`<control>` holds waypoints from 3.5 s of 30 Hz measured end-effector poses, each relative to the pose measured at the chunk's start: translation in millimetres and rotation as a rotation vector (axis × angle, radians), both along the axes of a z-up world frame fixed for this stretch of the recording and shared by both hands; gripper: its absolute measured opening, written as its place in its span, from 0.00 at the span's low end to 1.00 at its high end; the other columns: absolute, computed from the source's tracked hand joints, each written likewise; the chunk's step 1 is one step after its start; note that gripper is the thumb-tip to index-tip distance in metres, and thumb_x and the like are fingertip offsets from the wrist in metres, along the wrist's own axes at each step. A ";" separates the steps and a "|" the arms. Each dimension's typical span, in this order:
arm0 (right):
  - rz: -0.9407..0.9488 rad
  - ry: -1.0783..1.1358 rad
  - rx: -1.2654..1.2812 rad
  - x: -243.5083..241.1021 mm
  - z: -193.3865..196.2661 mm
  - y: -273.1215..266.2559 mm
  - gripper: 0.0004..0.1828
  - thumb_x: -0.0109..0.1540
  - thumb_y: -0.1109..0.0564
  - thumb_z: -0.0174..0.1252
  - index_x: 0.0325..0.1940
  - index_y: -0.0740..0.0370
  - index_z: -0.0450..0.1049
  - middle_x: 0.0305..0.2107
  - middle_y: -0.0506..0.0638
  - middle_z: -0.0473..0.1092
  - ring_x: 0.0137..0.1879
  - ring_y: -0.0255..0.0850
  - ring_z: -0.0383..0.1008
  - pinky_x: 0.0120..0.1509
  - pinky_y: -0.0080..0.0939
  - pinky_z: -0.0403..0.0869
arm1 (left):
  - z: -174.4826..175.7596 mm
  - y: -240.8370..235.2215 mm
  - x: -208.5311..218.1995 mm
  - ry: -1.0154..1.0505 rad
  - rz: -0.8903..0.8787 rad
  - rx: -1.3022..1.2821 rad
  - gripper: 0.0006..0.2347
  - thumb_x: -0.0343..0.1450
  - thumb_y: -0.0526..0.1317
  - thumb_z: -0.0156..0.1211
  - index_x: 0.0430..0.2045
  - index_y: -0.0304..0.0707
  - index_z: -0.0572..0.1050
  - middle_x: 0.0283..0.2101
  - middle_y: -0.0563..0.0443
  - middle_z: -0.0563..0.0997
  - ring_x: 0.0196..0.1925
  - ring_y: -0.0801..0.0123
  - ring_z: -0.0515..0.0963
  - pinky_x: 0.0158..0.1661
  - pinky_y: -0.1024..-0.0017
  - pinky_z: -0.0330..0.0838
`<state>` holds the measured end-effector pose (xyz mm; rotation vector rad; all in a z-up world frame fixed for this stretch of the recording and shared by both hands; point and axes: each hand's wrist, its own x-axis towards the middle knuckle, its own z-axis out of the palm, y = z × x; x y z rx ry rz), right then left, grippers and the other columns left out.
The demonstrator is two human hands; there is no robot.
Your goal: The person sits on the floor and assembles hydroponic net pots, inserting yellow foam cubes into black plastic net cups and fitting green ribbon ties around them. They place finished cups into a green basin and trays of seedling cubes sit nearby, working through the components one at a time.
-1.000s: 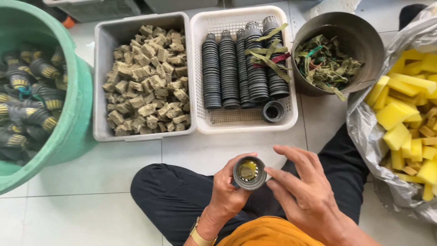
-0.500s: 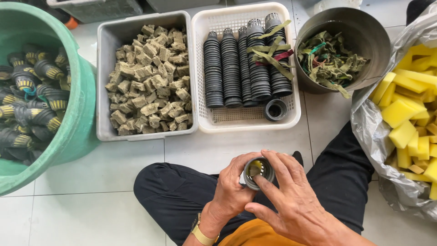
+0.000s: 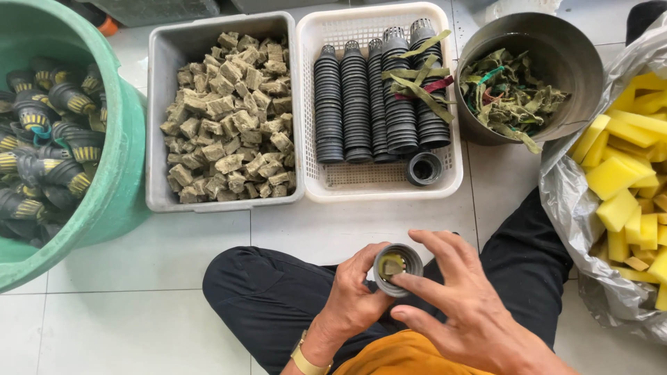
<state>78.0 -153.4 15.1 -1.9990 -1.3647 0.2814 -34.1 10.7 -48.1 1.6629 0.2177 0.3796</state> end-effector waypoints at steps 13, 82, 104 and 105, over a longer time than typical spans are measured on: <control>0.039 -0.029 0.085 7.4 7.9 9.4 0.29 0.52 0.37 0.70 0.47 0.59 0.78 0.66 0.64 0.57 0.71 0.66 0.57 0.69 0.62 0.63 | -2.3 10.1 3.5 0.082 -0.330 -0.259 0.18 0.66 0.33 0.67 0.51 0.33 0.75 0.49 0.48 0.81 0.49 0.68 0.81 0.49 0.71 0.77; -0.523 1.122 0.321 67.8 -30.7 -19.1 0.13 0.66 0.61 0.59 0.47 0.78 0.79 0.38 0.61 0.78 0.41 0.46 0.80 0.46 0.42 0.75 | -14.6 22.5 -13.3 0.569 0.057 -0.273 0.06 0.66 0.31 0.67 0.33 0.30 0.84 0.26 0.52 0.85 0.23 0.80 0.79 0.27 0.81 0.74; -0.331 0.711 0.143 18.5 -109.4 -7.3 0.19 0.58 0.70 0.62 0.54 0.71 0.78 0.42 0.55 0.79 0.50 0.38 0.79 0.58 0.37 0.75 | -24.3 -11.6 2.6 -0.064 0.058 -0.912 0.15 0.67 0.28 0.70 0.48 0.27 0.77 0.45 0.48 0.84 0.46 0.70 0.83 0.51 0.70 0.81; -0.348 0.689 0.171 19.8 -122.9 -10.5 0.14 0.59 0.68 0.63 0.48 0.71 0.80 0.38 0.54 0.81 0.47 0.37 0.81 0.55 0.35 0.76 | -31.7 -11.5 1.3 -0.082 0.032 -0.901 0.15 0.69 0.29 0.70 0.49 0.27 0.77 0.46 0.48 0.83 0.47 0.71 0.82 0.52 0.70 0.81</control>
